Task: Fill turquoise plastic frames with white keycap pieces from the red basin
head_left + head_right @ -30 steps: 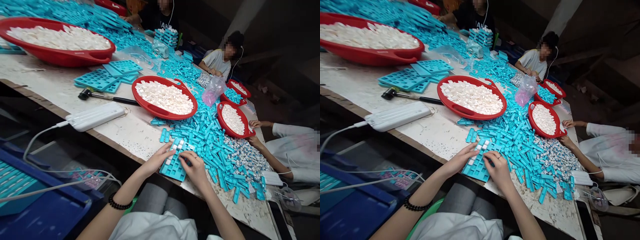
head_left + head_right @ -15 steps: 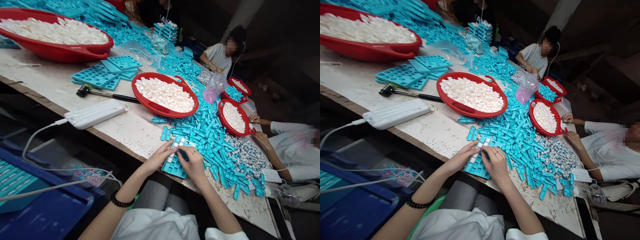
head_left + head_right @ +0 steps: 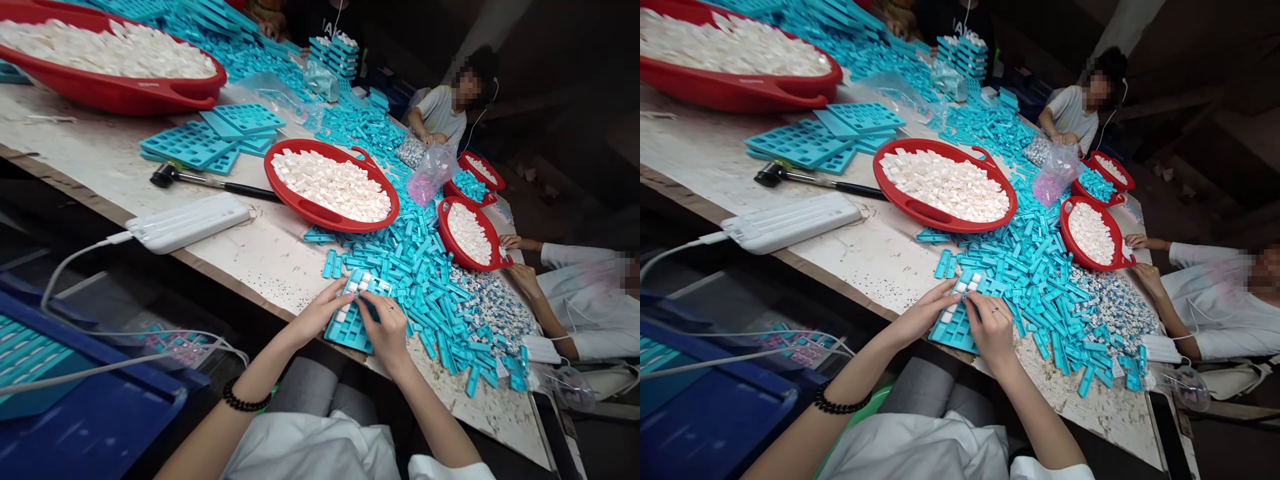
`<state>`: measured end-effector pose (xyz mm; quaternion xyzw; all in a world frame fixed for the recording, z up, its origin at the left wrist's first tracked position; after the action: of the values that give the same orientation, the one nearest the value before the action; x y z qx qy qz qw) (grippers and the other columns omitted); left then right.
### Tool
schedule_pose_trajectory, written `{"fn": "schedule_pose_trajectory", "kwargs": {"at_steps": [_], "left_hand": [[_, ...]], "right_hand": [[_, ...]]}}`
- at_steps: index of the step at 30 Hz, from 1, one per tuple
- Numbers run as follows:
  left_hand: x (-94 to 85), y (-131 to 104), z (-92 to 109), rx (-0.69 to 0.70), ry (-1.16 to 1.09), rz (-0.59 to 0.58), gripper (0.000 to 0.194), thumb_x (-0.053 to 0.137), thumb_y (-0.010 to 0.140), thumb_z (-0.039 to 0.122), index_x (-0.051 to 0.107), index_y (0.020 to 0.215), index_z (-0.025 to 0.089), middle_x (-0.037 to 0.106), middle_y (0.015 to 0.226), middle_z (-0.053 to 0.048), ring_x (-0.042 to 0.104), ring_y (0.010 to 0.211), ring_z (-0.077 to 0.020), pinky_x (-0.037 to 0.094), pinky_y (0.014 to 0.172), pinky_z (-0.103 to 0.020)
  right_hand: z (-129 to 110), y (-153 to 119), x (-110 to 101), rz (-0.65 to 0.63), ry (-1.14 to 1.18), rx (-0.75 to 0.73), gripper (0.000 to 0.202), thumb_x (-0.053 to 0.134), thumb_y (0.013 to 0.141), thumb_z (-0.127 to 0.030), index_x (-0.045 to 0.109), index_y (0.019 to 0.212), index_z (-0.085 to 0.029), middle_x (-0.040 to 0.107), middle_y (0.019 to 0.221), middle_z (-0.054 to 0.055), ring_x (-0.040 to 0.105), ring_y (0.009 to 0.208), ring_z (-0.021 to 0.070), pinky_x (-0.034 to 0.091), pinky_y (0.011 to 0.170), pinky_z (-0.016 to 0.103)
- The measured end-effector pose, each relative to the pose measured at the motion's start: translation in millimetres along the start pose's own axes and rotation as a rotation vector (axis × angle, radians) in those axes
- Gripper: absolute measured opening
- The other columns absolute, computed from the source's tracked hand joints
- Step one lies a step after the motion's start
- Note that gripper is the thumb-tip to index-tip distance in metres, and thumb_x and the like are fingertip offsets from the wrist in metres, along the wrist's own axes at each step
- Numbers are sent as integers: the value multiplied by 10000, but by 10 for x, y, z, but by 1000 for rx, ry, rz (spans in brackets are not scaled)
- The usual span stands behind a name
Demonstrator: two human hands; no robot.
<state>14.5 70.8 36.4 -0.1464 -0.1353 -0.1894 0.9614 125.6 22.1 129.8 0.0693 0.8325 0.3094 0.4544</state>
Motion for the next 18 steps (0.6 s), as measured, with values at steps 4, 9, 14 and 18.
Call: {"fn": "schedule_pose_trajectory", "kwargs": {"at_steps": [4,9,14,18], "left_hand": [[25,-3,17,19,-23,-24,583,669,844,479,586,1381,266,513,1536,-4,379,1467,-309,347,1185,-373],[42,-1,41,36,-31,-34,579,670,847,468,587,1383,267,523,1528,-4,395,1458,-310,336,1190,-379],[24,0,41,21,-11,-25,611,671,847,458,560,1406,238,467,1569,-31,341,1486,-309,314,1194,-378],[45,9,38,36,-45,-51,601,670,856,458,560,1406,244,477,1562,-37,373,1468,-308,339,1172,-373]], "right_hand": [[-74,9,-35,35,-29,-59,174,568,1012,-218,711,1111,-228,781,971,56,744,869,204,563,807,330],[-87,20,-6,-27,-59,-60,212,528,1028,-209,714,1126,-234,775,995,66,735,905,209,560,824,339],[-68,37,-16,-39,-104,-47,213,519,1036,-250,720,1103,-227,749,1023,71,713,920,193,555,835,321],[-47,61,-40,-39,-149,-31,226,523,1035,-298,728,1071,-209,711,983,85,685,864,195,551,786,323]]}}
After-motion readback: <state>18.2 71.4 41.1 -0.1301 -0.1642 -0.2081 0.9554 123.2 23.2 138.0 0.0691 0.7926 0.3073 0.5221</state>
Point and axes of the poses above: each hand's wrist, its own y-axis towards the middle knuckle, its own x-axis out of the palm, z = x × y, the point moved 9 cm from there along y, towards the middle knuckle
